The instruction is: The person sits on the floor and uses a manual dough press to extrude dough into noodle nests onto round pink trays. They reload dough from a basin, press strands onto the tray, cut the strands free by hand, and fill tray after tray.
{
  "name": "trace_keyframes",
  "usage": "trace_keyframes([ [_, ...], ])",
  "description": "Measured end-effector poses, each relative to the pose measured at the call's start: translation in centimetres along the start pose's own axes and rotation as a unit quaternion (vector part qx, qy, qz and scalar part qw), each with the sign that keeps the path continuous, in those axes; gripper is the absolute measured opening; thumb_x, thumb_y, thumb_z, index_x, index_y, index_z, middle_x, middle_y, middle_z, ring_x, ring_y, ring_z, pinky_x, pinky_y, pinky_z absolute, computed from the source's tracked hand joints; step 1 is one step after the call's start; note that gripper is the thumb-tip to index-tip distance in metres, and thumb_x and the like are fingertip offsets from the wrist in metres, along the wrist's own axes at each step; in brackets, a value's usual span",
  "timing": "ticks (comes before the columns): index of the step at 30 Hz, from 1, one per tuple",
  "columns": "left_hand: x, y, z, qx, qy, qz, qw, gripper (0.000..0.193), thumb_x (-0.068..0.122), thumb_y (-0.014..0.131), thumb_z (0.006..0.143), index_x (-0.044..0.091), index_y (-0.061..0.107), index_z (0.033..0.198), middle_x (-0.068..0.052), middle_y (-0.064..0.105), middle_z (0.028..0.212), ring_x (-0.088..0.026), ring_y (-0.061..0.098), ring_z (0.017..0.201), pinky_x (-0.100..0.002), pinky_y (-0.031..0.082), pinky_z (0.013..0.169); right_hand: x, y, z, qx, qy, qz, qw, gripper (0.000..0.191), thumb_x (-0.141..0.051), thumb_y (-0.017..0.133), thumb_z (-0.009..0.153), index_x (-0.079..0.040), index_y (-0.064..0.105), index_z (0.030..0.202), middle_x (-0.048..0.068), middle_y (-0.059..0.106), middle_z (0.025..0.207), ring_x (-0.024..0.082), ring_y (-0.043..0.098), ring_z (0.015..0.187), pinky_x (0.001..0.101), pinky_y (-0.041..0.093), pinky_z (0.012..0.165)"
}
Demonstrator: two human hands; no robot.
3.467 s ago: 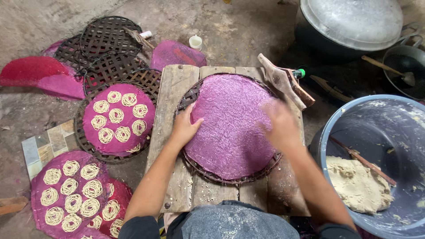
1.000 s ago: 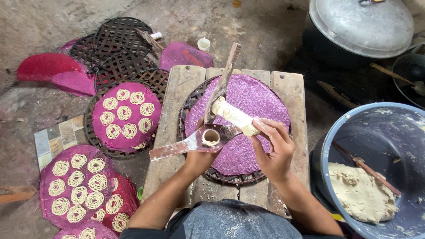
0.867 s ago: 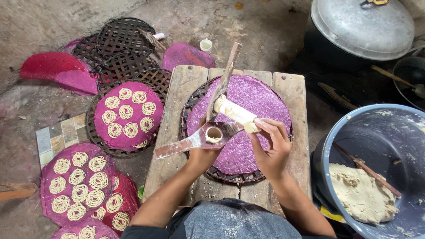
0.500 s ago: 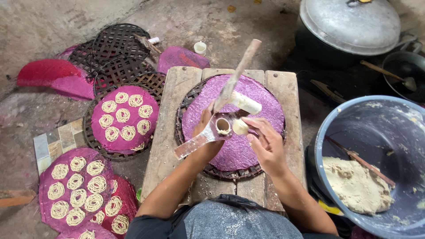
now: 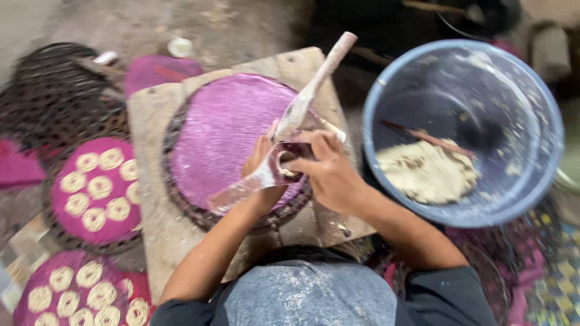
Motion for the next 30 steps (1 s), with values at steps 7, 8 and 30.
trace_keyframes([
  [7,-4.2,6.1,-2.0,-0.070,-0.273,-0.293,0.914,0.017,0.013,0.070,0.094,0.005,0.059,0.105,-0.004,0.059,0.084,-0.013,0.057,0.070,-0.031,0.047,0.058,18.9,-12.1,-11.0,-0.009,0.250,-0.116,0.961,0.038,-0.001,0.059,0.095,-0.009,0.069,0.130,0.018,0.065,0.126,0.033,0.067,0.098,0.0448,0.055,0.080],
  [8,-4.6,6.8,-2.0,-0.064,-0.286,-0.284,0.913,0.015,0.013,0.071,0.094,0.004,0.060,0.101,-0.003,0.059,0.081,-0.012,0.057,0.068,-0.030,0.047,0.057,22.5,-11.9,-12.9,-0.073,0.290,-0.190,0.935,0.033,-0.009,0.065,0.095,-0.010,0.071,0.127,0.018,0.067,0.122,0.040,0.066,0.100,0.0494,0.055,0.083],
  [30,2.2,26.9,6.0,-0.228,-0.261,-0.452,0.822,0.042,0.010,0.071,0.088,0.005,0.058,0.128,-0.005,0.067,0.091,-0.011,0.058,0.067,-0.026,0.049,0.053,27.6,-11.7,-19.7,-0.441,0.431,-0.344,0.708,0.026,-0.011,0.049,0.093,-0.005,0.073,0.102,0.017,0.076,0.098,0.035,0.077,0.091,0.0473,0.062,0.078],
])
Point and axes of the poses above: each hand's wrist, its own z-axis towards the middle knuckle, its own y-axis out of the palm, x = y × z, the point moved 6 cm from there along z, towards the middle knuckle
